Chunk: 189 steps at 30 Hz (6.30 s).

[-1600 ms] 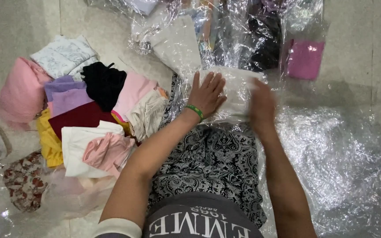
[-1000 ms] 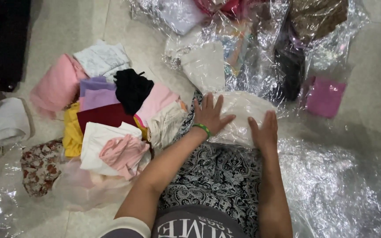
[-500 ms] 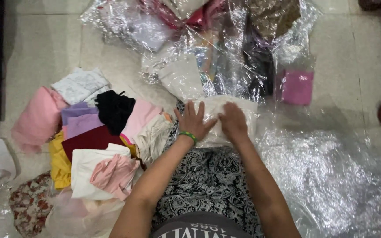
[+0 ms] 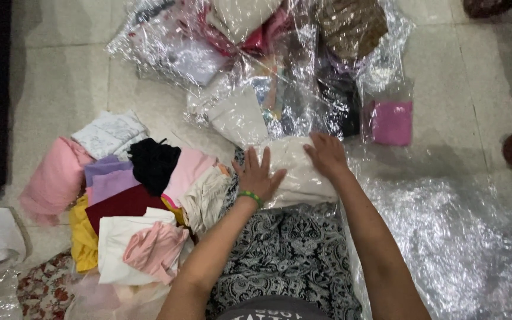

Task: The person folds various pieces of clothing, including a pink top, a white garment, and a red fabric, by hand and organizes them with other items already in plastic bags on the floor.

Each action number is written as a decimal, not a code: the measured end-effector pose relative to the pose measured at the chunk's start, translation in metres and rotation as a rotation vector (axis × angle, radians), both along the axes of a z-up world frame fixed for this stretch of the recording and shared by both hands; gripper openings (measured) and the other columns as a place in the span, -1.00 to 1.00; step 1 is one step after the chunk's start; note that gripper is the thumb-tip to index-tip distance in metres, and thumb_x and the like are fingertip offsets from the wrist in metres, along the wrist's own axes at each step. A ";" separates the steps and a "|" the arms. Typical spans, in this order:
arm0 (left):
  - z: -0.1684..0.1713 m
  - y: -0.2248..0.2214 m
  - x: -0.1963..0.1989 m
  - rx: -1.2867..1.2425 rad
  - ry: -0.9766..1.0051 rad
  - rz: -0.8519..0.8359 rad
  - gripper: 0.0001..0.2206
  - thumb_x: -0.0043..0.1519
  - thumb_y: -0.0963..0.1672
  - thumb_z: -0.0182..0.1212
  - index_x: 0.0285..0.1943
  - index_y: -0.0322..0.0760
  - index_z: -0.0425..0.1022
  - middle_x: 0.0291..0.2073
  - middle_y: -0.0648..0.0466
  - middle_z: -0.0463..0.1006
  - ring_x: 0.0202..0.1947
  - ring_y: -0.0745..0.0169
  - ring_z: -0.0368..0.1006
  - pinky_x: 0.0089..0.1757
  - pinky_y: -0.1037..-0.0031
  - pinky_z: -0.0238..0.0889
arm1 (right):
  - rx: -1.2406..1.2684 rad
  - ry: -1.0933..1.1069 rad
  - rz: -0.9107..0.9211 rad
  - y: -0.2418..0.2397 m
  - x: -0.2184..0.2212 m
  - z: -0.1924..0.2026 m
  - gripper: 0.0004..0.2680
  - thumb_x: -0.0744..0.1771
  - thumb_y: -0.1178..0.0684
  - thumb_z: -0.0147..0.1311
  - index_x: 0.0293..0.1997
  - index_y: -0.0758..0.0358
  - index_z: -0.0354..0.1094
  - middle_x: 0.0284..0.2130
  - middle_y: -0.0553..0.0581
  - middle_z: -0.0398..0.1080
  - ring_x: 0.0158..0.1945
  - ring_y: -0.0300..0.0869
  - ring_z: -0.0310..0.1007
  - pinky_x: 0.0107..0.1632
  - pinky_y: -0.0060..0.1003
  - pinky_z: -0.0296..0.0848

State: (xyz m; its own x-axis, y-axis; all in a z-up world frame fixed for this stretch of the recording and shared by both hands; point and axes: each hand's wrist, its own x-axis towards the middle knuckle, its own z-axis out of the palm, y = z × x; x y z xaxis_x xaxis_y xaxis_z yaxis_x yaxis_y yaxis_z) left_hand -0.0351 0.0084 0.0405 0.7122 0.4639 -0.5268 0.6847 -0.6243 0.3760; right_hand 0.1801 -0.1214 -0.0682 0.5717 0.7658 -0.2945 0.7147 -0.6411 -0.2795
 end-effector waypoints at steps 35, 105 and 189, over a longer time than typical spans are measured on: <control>-0.063 -0.048 -0.059 -0.388 -0.711 0.402 -0.51 0.34 -0.15 0.01 0.49 -0.13 0.10 0.07 0.03 0.51 -0.41 0.37 0.40 -0.35 0.49 0.42 | 0.535 -1.141 0.326 0.135 0.153 0.223 -0.76 0.38 -0.21 0.39 -0.02 0.00 0.45 -0.29 -0.06 0.49 -0.23 -0.21 0.42 -0.07 -0.35 0.28; -0.018 -0.002 -0.068 -0.507 -1.281 0.594 -0.84 0.45 -0.11 -0.02 -0.22 -0.15 0.35 -0.38 0.13 0.52 -0.33 0.42 0.32 -0.19 0.57 0.22 | 1.214 1.531 -0.930 -0.020 -0.142 0.155 -0.71 0.44 -0.06 -0.19 0.20 0.33 0.26 0.00 0.31 0.45 -0.01 0.12 0.57 0.14 0.22 0.60; -0.001 -0.033 0.002 -1.044 -0.516 0.650 -0.68 0.33 -0.05 0.18 0.17 -0.27 0.58 -0.08 -0.11 0.65 -0.19 0.10 0.61 -0.16 0.27 0.54 | 0.595 0.667 -0.443 -0.108 -0.200 0.110 -0.28 0.33 -0.35 0.07 0.57 0.20 -0.26 0.48 0.51 -0.24 0.49 0.47 -0.32 0.38 0.46 -0.12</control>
